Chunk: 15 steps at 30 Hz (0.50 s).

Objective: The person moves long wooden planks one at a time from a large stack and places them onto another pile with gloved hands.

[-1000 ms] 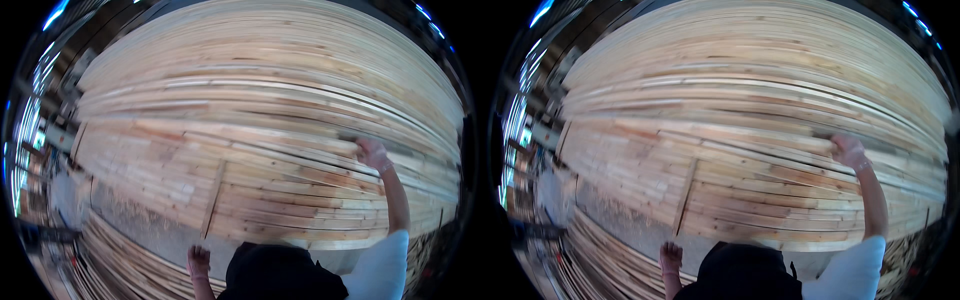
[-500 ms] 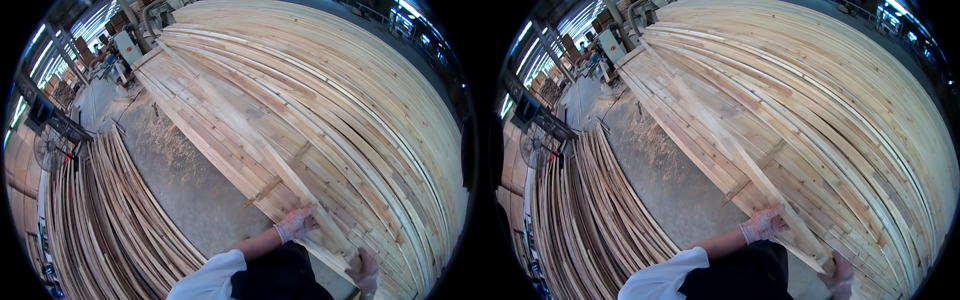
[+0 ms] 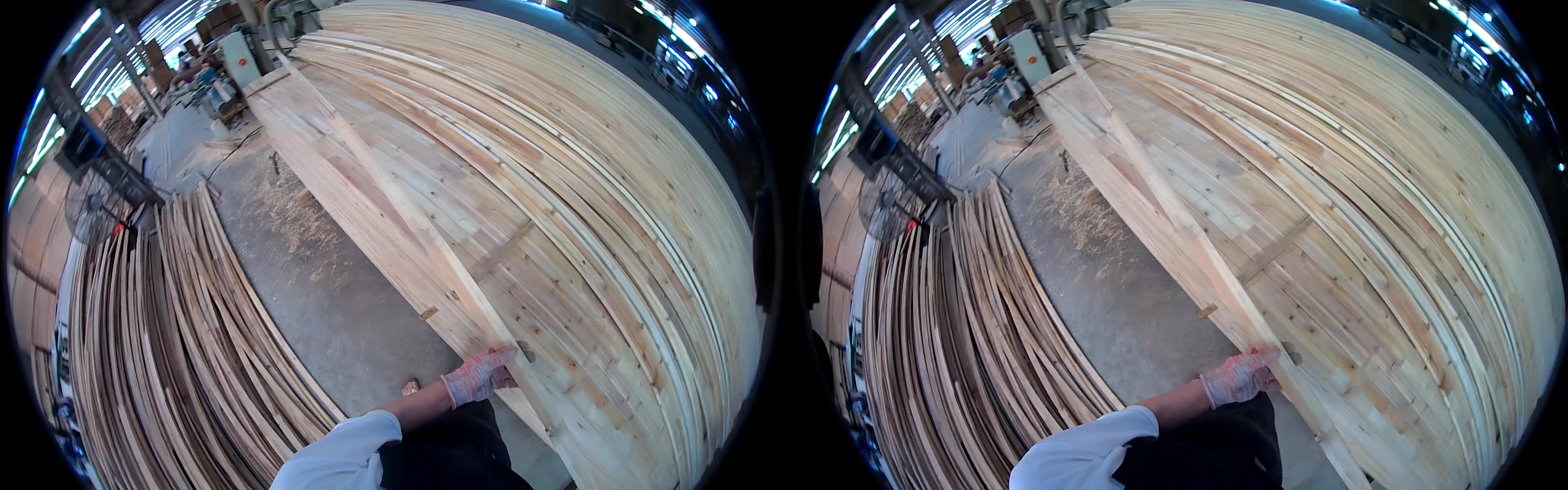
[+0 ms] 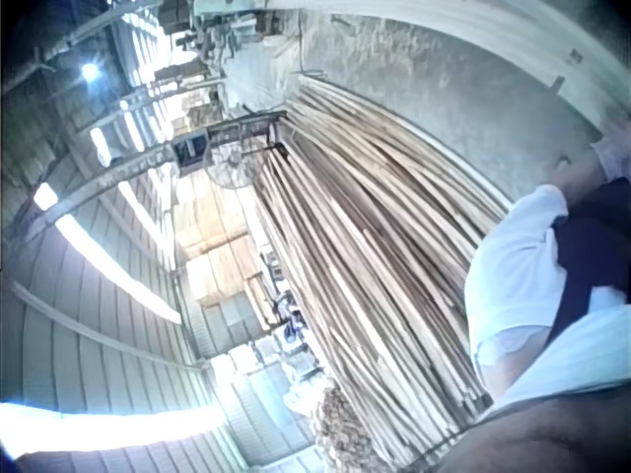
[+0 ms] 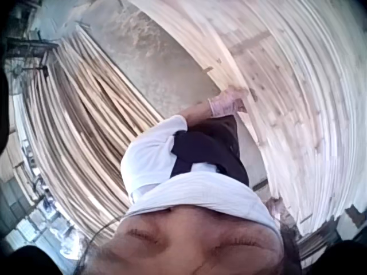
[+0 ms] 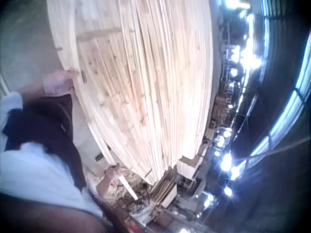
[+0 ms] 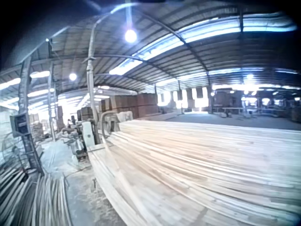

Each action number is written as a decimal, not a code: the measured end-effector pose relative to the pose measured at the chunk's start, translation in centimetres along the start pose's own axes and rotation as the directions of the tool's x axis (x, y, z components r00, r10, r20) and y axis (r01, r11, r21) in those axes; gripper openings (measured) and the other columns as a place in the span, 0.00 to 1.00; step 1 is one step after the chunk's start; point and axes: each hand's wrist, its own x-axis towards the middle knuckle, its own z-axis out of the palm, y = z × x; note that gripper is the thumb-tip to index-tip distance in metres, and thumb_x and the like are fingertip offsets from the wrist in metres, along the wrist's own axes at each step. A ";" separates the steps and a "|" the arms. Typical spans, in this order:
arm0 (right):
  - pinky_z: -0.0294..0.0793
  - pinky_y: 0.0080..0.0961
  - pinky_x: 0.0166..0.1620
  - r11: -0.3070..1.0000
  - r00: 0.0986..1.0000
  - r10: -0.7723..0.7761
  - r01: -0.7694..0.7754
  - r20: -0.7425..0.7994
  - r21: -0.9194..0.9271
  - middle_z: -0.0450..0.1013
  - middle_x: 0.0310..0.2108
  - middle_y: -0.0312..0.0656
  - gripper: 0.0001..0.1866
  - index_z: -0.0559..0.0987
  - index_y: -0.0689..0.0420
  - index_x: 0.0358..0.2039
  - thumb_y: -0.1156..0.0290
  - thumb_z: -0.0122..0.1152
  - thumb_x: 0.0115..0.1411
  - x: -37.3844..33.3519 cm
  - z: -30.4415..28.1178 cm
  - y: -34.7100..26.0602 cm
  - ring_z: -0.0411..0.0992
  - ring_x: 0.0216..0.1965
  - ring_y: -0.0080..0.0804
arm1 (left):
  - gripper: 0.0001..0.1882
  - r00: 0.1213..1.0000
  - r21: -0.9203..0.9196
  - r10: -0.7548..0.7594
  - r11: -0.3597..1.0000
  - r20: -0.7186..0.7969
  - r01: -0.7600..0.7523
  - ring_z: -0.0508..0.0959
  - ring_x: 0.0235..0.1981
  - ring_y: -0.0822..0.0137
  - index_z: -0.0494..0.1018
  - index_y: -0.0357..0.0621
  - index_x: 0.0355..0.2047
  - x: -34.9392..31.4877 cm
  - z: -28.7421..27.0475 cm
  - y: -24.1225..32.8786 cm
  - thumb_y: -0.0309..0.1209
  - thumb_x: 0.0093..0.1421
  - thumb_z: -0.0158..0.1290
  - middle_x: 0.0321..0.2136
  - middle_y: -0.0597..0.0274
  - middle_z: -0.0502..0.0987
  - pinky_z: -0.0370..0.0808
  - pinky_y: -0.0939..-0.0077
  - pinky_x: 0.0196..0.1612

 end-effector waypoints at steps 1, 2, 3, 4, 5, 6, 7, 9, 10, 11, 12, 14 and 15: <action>0.68 0.44 0.54 1.000 1.000 -0.011 0.011 -0.013 -0.003 0.74 0.45 0.54 0.29 0.73 0.60 0.51 0.63 0.64 0.47 0.4 0.0 0.1 0.71 0.50 0.51 | 0.22 1.000 0.010 -0.001 1.000 0.019 0.000 0.71 0.55 0.62 0.65 0.45 0.55 -0.1 0.2 -1.3 0.37 0.63 0.52 0.51 0.58 0.73 0.70 0.60 0.56; 0.68 0.44 0.54 0.999 0.999 -0.036 0.036 -0.029 -0.009 0.74 0.45 0.53 0.29 0.73 0.60 0.50 0.63 0.64 0.47 1.2 -0.1 0.2 0.71 0.50 0.51 | 0.22 0.999 0.014 0.015 1.000 0.035 -0.016 0.71 0.55 0.62 0.65 0.45 0.56 -0.2 0.2 -2.4 0.37 0.63 0.52 0.51 0.58 0.73 0.70 0.60 0.56; 0.68 0.43 0.54 0.998 0.998 -0.057 0.056 -0.039 -0.019 0.74 0.45 0.53 0.28 0.73 0.60 0.50 0.63 0.63 0.48 1.8 -0.3 0.4 0.71 0.50 0.51 | 0.22 0.995 -0.002 0.015 1.000 0.095 -0.015 0.71 0.55 0.62 0.65 0.45 0.56 -0.4 0.8 -3.5 0.37 0.63 0.52 0.52 0.59 0.72 0.70 0.60 0.56; 0.68 0.43 0.54 0.997 0.996 -0.073 0.072 -0.055 -0.031 0.74 0.45 0.53 0.28 0.73 0.60 0.50 0.63 0.63 0.48 2.5 -0.5 0.6 0.71 0.50 0.51 | 0.22 0.988 -0.016 0.017 1.000 0.156 -0.015 0.71 0.55 0.62 0.65 0.44 0.56 -0.5 1.6 -4.7 0.36 0.63 0.52 0.52 0.59 0.72 0.70 0.61 0.56; 0.68 0.43 0.54 0.995 0.993 -0.094 0.092 -0.064 -0.040 0.74 0.45 0.53 0.28 0.73 0.60 0.50 0.63 0.63 0.48 3.2 -0.6 0.8 0.71 0.50 0.51 | 0.22 0.978 -0.034 0.023 0.999 0.210 -0.016 0.71 0.55 0.62 0.65 0.44 0.56 -0.7 2.2 -5.9 0.36 0.63 0.51 0.53 0.59 0.71 0.70 0.61 0.56; 0.68 0.43 0.53 0.993 0.991 -0.109 0.105 -0.074 -0.048 0.74 0.45 0.53 0.28 0.73 0.60 0.50 0.63 0.63 0.48 3.8 -0.8 1.2 0.71 0.50 0.51 | 0.22 0.973 -0.008 -0.008 1.000 0.232 0.011 0.70 0.56 0.62 0.65 0.43 0.56 -0.7 2.8 -7.1 0.35 0.63 0.51 0.53 0.59 0.71 0.71 0.62 0.57; 0.68 0.43 0.53 0.991 0.989 -0.123 0.119 -0.080 -0.057 0.74 0.45 0.53 0.27 0.73 0.60 0.49 0.63 0.62 0.48 4.5 -0.9 1.6 0.71 0.50 0.51 | 0.22 0.967 0.018 -0.040 0.999 0.253 0.036 0.70 0.56 0.62 0.65 0.43 0.56 -0.6 3.3 -8.2 0.35 0.63 0.51 0.54 0.60 0.70 0.71 0.63 0.57; 0.68 0.43 0.53 0.990 0.987 -0.129 0.122 -0.092 -0.076 0.74 0.45 0.53 0.27 0.73 0.60 0.49 0.64 0.62 0.48 5.2 -1.2 2.6 0.71 0.49 0.51 | 0.23 0.953 0.024 -0.066 0.998 0.295 0.061 0.68 0.58 0.62 0.63 0.40 0.58 -0.6 4.6 -11.0 0.32 0.63 0.51 0.55 0.59 0.69 0.71 0.66 0.57; 0.68 0.43 0.53 0.988 0.986 -0.135 0.127 -0.099 -0.087 0.74 0.45 0.53 0.26 0.73 0.60 0.49 0.64 0.62 0.48 5.9 -1.3 3.0 0.71 0.49 0.50 | 0.24 0.957 0.027 -0.067 0.998 0.282 0.062 0.68 0.58 0.63 0.63 0.40 0.58 -0.8 5.1 -12.4 0.32 0.63 0.51 0.55 0.59 0.69 0.72 0.67 0.57; 0.68 0.43 0.53 0.988 0.985 -0.133 0.123 -0.107 -0.091 0.74 0.45 0.53 0.26 0.73 0.60 0.49 0.64 0.61 0.48 6.4 -1.4 3.5 0.71 0.49 0.50 | 0.24 0.960 0.036 -0.075 0.997 0.271 0.067 0.68 0.58 0.63 0.62 0.40 0.59 -1.0 5.5 -13.5 0.32 0.63 0.51 0.56 0.59 0.68 0.72 0.67 0.56; 0.68 0.43 0.53 0.988 0.985 -0.130 0.119 -0.112 -0.102 0.74 0.45 0.53 0.26 0.73 0.60 0.48 0.64 0.61 0.49 6.8 -1.6 3.9 0.71 0.49 0.50 | 0.25 0.963 0.044 -0.082 0.996 0.258 0.073 0.68 0.58 0.63 0.62 0.40 0.59 -1.3 5.7 -14.6 0.32 0.63 0.51 0.56 0.59 0.68 0.72 0.67 0.56; 0.68 0.43 0.53 0.987 0.985 -0.123 0.108 -0.121 -0.120 0.74 0.45 0.53 0.25 0.74 0.60 0.48 0.64 0.60 0.49 7.5 -2.0 5.0 0.71 0.49 0.50 | 0.25 0.986 0.051 -0.057 0.997 0.155 0.050 0.70 0.57 0.64 0.64 0.41 0.58 -1.8 5.6 -16.0 0.35 0.62 0.53 0.56 0.59 0.69 0.74 0.70 0.54; 0.68 0.43 0.52 0.987 0.985 -0.114 0.097 -0.128 -0.128 0.74 0.45 0.53 0.25 0.74 0.60 0.48 0.64 0.60 0.49 7.8 -2.3 5.3 0.71 0.49 0.50 | 0.25 0.993 0.057 -0.042 0.998 0.107 0.036 0.70 0.56 0.64 0.65 0.41 0.58 -2.2 5.2 -16.1 0.35 0.62 0.53 0.55 0.60 0.70 0.73 0.69 0.53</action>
